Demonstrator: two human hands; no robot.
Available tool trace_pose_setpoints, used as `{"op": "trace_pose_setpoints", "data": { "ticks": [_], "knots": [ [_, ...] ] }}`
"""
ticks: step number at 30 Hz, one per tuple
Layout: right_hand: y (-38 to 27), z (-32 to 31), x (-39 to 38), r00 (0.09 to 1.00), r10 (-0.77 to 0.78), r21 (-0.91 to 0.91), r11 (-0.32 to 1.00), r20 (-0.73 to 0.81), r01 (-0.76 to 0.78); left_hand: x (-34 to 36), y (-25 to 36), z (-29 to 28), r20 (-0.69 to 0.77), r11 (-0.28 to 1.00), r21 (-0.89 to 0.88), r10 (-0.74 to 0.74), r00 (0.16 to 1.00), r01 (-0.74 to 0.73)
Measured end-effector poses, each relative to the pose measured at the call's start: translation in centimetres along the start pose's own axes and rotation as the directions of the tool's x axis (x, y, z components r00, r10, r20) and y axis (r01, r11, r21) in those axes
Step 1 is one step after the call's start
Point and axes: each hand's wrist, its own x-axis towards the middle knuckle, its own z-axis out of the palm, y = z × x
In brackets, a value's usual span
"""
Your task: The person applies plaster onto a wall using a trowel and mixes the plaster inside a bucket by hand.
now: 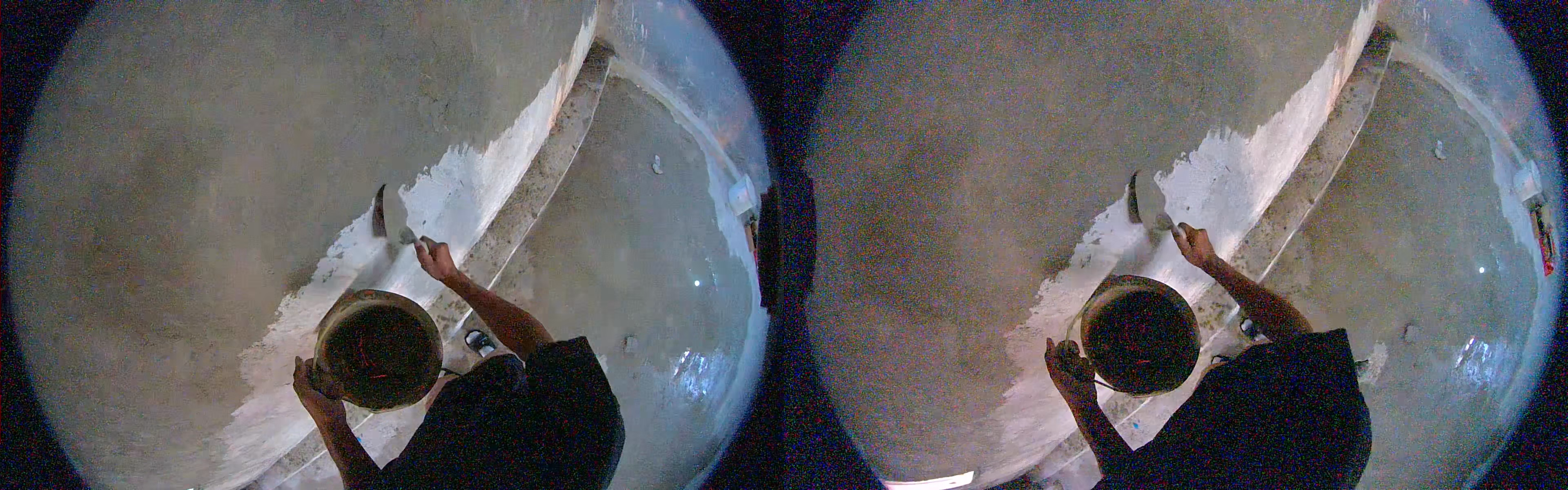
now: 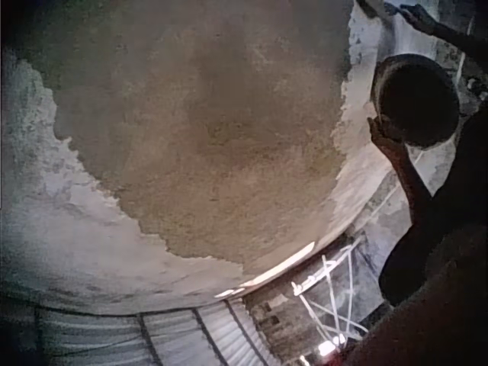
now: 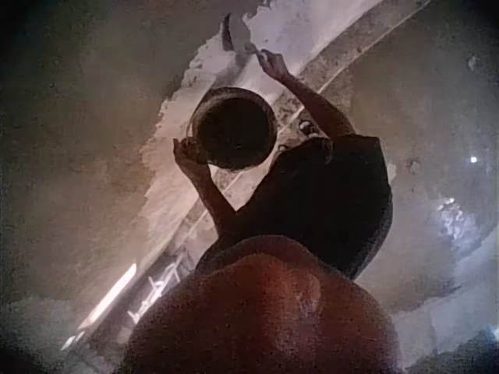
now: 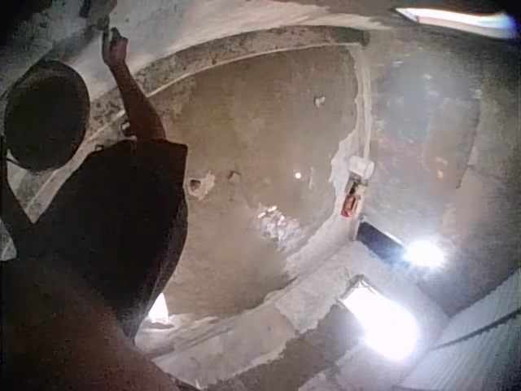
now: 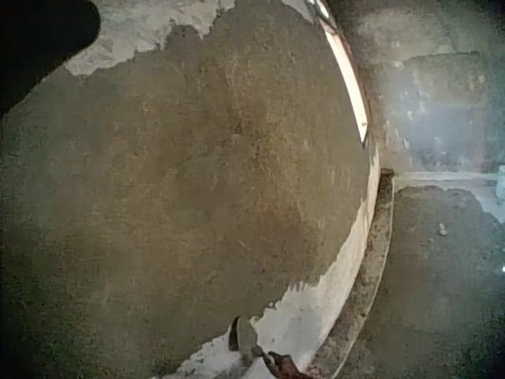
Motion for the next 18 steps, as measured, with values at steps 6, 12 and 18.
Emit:
{"op": "trace_pose_setpoints", "data": {
  "ticks": [6,12,18],
  "knots": [
    [-0.6,-3.2,1.4,0.974,0.113,0.246,0.967,-0.196,-0.063,0.3,-0.4,-0.6,0.007,0.997,-0.051,-0.052,0.999,0.053],
    [0.7,-4.8,6.2,0.928,0.248,0.352,0.925,-0.279,-0.141,0.4,-1.4,-0.6,-0.022,0.999,-0.033,-0.010,1.000,0.010],
    [-0.5,-0.7,-0.3,0.980,0.167,0.100,0.979,0.109,-0.178,0.3,-0.6,-0.8,-0.014,0.999,-0.016,-0.051,0.999,0.050]
  ]
}}
